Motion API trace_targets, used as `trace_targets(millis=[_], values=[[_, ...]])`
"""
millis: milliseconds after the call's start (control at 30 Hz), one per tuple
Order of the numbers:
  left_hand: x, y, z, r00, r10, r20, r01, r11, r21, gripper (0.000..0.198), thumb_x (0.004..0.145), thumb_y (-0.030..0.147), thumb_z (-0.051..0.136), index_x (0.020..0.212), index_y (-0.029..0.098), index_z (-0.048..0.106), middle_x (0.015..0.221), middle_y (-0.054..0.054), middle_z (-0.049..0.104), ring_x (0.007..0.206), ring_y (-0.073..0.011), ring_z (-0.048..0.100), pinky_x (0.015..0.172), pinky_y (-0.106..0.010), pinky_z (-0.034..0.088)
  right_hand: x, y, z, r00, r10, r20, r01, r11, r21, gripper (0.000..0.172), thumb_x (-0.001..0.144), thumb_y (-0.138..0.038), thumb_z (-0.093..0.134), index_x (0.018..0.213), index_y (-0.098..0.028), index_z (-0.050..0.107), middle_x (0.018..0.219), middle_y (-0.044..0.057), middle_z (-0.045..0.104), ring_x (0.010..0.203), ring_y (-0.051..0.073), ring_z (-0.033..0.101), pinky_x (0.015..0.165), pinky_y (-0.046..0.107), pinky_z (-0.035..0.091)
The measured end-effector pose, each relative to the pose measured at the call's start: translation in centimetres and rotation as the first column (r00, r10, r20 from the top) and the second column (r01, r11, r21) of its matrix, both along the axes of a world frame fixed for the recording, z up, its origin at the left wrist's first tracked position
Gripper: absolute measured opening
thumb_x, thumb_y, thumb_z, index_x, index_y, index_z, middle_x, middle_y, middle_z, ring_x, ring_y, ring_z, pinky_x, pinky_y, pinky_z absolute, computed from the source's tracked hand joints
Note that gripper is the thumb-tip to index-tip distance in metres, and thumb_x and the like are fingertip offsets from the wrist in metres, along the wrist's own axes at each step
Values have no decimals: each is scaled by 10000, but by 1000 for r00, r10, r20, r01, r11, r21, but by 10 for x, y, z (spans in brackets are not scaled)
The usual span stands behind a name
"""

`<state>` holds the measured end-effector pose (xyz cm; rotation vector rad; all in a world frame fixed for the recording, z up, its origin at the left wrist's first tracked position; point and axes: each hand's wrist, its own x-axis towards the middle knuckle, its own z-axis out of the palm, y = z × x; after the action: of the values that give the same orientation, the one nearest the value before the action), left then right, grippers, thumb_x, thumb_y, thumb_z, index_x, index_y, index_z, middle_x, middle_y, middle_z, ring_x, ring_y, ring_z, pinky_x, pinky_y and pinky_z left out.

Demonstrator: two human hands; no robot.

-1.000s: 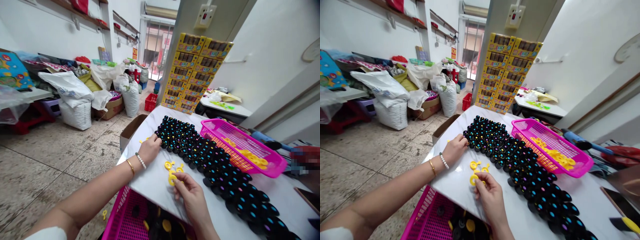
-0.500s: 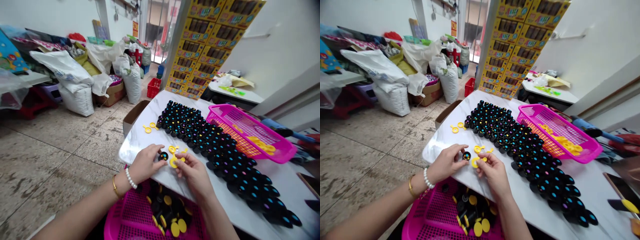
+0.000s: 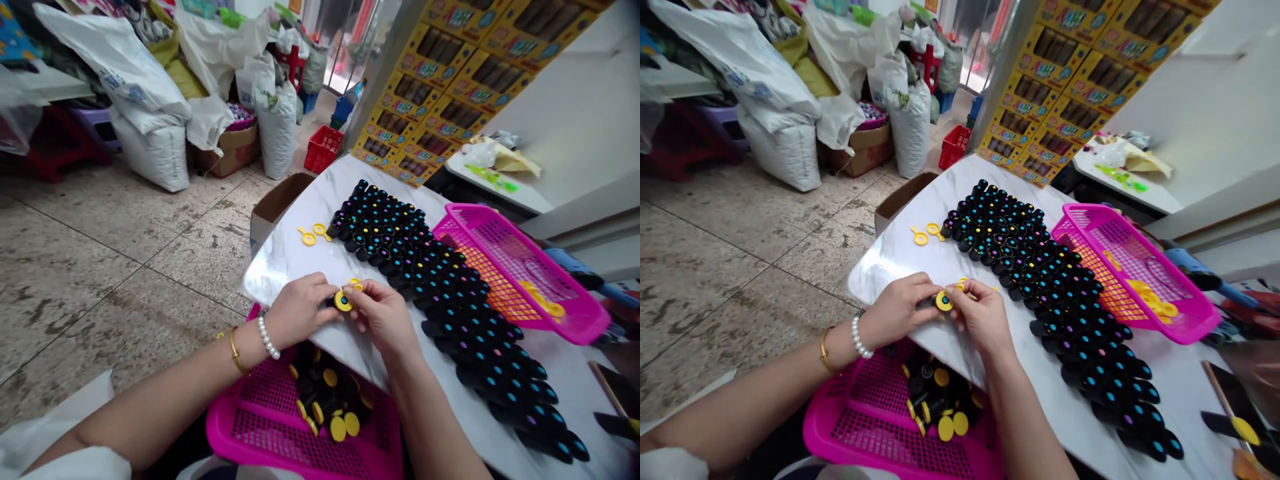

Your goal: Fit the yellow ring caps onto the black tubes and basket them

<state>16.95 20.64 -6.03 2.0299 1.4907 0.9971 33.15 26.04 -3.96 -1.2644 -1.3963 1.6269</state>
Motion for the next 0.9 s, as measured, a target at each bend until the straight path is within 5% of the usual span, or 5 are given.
trace_targets(millis=[200,367,533,800,900], values=[[-2,-1,12,1000,-7,13,8,999,-33,159,825,294,626,911,169,674,802,-20,592,757,-151,551,699,-264,420,-1,-5,-5,1000,15,-20,-14,999,40,240,750,-345,738,752,-161,583,524,-29,595,359,63,467,316,145,359],[-1,4,26,978,39,205,23,956,-294,350,905,425,462,786,156,652,609,-3,606,550,-108,521,525,-225,354,-3,-9,-3,998,62,-16,-61,996,65,212,805,-335,681,768,-174,548,519,-52,572,338,60,469,323,151,369],[2,15,20,924,90,372,105,875,-472,310,913,373,428,758,150,578,524,31,557,388,-67,448,433,-198,324,-6,-11,-3,999,42,-5,-41,993,108,205,826,-340,649,774,-184,525,569,-60,563,364,63,496,350,163,396],[16,-12,7,963,133,233,-112,988,-103,298,841,337,608,1079,171,543,759,-5,617,696,-151,576,638,-256,436,-2,-14,-11,1000,18,3,-19,981,191,268,845,-422,601,933,-175,659,626,-24,563,406,60,426,347,169,334],[21,-15,1,975,157,159,-162,987,15,228,839,311,613,1009,167,562,923,-52,602,839,-180,567,737,-294,453,3,-9,-12,995,8,-104,4,993,118,379,881,-463,523,892,-134,711,580,3,552,429,76,428,351,179,306]])
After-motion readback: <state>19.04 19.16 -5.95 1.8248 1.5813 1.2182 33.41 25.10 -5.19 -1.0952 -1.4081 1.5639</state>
